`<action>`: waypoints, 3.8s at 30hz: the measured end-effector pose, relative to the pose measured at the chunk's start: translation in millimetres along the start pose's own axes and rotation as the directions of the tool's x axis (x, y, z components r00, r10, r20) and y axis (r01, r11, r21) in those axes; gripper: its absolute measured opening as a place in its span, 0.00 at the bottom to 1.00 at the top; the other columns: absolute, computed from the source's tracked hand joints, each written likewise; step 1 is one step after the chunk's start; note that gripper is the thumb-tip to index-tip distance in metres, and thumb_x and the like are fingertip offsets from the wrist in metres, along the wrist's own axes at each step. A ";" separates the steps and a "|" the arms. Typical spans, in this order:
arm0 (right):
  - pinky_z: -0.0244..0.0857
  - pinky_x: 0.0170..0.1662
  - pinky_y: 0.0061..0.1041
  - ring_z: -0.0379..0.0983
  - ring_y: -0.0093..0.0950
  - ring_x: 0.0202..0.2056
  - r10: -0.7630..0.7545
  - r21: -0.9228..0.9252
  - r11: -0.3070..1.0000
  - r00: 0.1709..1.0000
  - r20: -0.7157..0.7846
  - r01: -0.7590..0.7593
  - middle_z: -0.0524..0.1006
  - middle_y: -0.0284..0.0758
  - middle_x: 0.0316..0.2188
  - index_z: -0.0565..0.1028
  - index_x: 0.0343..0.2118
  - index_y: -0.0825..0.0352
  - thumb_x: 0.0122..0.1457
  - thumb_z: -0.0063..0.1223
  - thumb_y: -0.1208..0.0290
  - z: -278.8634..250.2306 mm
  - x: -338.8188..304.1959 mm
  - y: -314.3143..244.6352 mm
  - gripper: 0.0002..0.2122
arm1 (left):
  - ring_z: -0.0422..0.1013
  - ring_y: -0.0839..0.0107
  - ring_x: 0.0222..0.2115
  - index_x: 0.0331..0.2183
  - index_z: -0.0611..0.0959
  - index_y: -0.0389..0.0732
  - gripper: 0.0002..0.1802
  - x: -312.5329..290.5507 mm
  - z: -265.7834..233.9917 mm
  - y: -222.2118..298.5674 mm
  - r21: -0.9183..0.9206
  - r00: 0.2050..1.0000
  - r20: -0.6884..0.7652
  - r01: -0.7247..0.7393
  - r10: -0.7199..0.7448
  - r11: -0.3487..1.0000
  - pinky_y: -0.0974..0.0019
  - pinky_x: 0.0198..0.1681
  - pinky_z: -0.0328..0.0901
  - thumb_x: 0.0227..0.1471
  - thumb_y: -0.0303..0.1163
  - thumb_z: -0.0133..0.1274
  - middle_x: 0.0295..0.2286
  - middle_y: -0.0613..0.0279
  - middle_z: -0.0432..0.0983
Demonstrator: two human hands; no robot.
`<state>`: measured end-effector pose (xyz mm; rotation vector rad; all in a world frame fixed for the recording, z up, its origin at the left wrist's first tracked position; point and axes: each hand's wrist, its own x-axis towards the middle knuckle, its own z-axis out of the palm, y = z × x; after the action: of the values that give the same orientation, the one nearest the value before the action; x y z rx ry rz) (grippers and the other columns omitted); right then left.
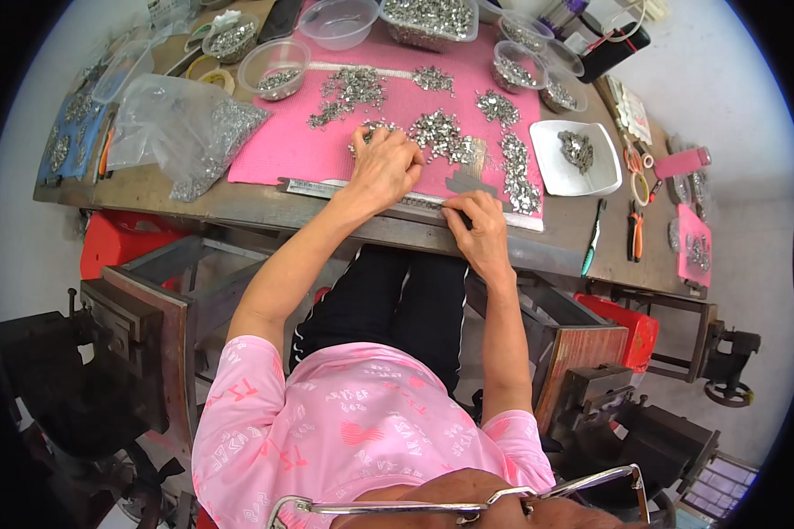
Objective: The person arranges small metal pieces onto a metal track tool by hand, presses them using a manual press machine, and continues placing metal pieces into the track tool.
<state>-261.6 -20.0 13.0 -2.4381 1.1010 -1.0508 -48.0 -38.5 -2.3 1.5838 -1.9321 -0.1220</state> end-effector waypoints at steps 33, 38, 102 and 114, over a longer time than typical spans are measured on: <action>0.59 0.41 0.35 0.72 0.35 0.33 0.167 0.117 0.976 0.977 0.131 -0.182 0.74 0.34 0.26 0.80 0.29 0.66 0.54 0.62 0.76 -6.0 8.9 11.6 0.01 | 0.69 0.63 0.37 0.29 0.84 0.45 0.07 7.5 16.2 3.4 -0.017 0.994 -0.094 -0.060 0.058 0.998 0.46 0.53 0.51 0.51 0.37 0.62 0.28 0.67 0.76; 0.60 0.40 0.35 0.72 0.36 0.33 0.190 0.041 0.981 0.982 -0.008 -0.190 0.75 0.35 0.25 0.80 0.29 0.65 0.53 0.64 0.73 19.5 37.5 38.6 0.03 | 0.70 0.63 0.38 0.29 0.84 0.45 0.07 9.4 22.9 2.3 0.046 0.991 -0.111 -0.069 0.074 0.997 0.43 0.54 0.52 0.49 0.36 0.63 0.30 0.66 0.76; 0.61 0.42 0.30 0.71 0.32 0.34 0.301 0.226 0.930 0.953 -0.015 -0.290 0.78 0.34 0.30 0.79 0.34 0.67 0.55 0.62 0.75 4.3 -14.1 10.4 0.05 | 0.64 0.58 0.51 0.44 0.84 0.48 0.22 -112.3 -82.9 -52.9 0.167 0.966 -0.205 0.193 -0.158 0.967 0.53 0.57 0.52 0.45 0.38 0.68 0.49 0.59 0.71; 0.58 0.45 0.29 0.71 0.28 0.34 0.316 0.229 0.926 0.948 -0.038 -0.300 0.77 0.30 0.28 0.80 0.34 0.64 0.57 0.61 0.73 11.7 -13.8 9.8 0.04 | 0.72 0.61 0.36 0.46 0.81 0.43 0.23 -105.7 -115.6 -47.5 -0.080 0.986 -0.160 0.035 -0.047 0.996 0.60 0.42 0.66 0.46 0.27 0.67 0.37 0.57 0.74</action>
<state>-264.7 -17.1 -7.0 -1.9886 1.2666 -1.1003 60.6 80.6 25.8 1.5350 -1.7509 -0.0811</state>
